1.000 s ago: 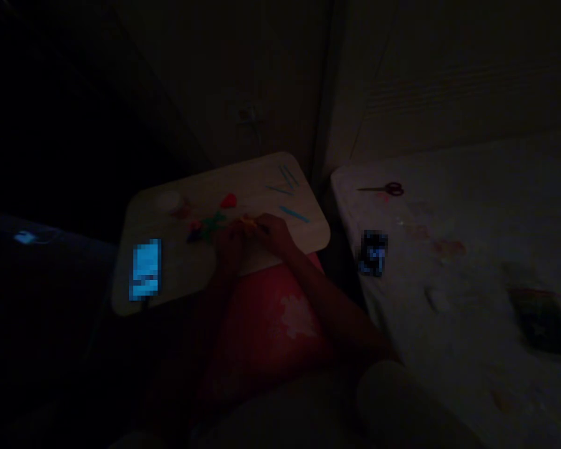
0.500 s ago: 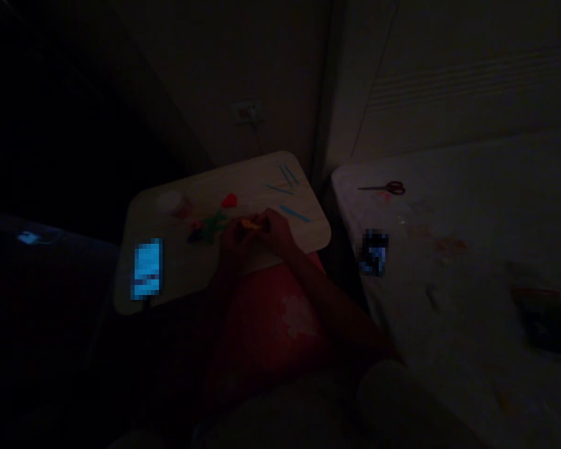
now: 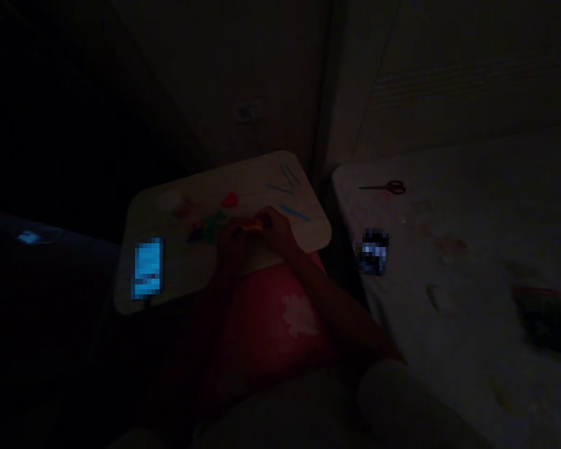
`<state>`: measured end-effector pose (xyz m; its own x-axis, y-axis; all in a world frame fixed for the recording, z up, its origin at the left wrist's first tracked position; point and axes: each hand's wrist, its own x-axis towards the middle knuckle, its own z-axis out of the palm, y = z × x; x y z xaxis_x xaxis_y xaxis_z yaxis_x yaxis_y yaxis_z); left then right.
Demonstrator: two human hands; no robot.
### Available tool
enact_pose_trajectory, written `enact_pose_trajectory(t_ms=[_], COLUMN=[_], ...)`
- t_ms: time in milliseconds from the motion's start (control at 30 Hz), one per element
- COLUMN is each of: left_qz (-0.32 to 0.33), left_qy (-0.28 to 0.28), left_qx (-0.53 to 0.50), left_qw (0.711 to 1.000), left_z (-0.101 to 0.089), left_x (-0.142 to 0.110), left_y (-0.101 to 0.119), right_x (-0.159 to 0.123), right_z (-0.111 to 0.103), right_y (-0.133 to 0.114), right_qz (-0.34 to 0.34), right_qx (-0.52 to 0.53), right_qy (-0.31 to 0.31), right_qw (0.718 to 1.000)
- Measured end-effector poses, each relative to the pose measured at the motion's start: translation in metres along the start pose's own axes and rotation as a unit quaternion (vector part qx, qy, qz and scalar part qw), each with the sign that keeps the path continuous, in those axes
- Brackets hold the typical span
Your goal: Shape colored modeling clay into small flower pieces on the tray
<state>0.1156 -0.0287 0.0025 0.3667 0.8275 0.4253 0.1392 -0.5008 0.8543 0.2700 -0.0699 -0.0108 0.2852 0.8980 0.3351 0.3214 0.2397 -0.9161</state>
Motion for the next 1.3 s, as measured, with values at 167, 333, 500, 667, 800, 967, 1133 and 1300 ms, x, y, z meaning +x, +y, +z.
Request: enact_pose_trajectory(t_ms=[167,333,500,667,800,967,1133,1300], left_qz=[0.009,-0.003,-0.004,0.003,0.013,0.014,0.019,-0.026], left_qy=[0.015,0.034,0.032,0.03,0.007,0.009,0.035,0.043], left_qx=[0.009,0.05,0.042,0.043,0.038,0.035,0.036,0.001], left_qw=[1.0,0.998,0.999,0.999,0.999,0.999,0.999,0.999], left_z=[0.0,-0.002,-0.002,0.001,0.003,0.0,-0.001,0.001], left_x=[-0.001,0.0,0.0,0.0,0.0,0.001,0.001,-0.002], left_y=[-0.007,-0.007,-0.01,-0.014,-0.014,-0.014,-0.014,-0.017], right_x=[0.001,0.002,0.003,0.004,0.005,0.004,0.003,0.002], right_z=[0.0,0.002,0.004,0.001,0.001,0.001,-0.002,-0.001], right_y=[0.002,0.011,0.015,0.014,0.016,0.015,0.009,0.007], right_qz=[0.006,0.028,0.057,0.049,0.047,0.059,0.055,0.062], right_qx=[0.035,0.086,0.063,0.093,0.147,0.217,0.233,0.227], right_qy=[0.005,0.007,-0.047,-0.055,-0.037,-0.04,-0.083,-0.096], right_qw=[0.999,0.996,0.995,0.993,0.987,0.974,0.967,0.967])
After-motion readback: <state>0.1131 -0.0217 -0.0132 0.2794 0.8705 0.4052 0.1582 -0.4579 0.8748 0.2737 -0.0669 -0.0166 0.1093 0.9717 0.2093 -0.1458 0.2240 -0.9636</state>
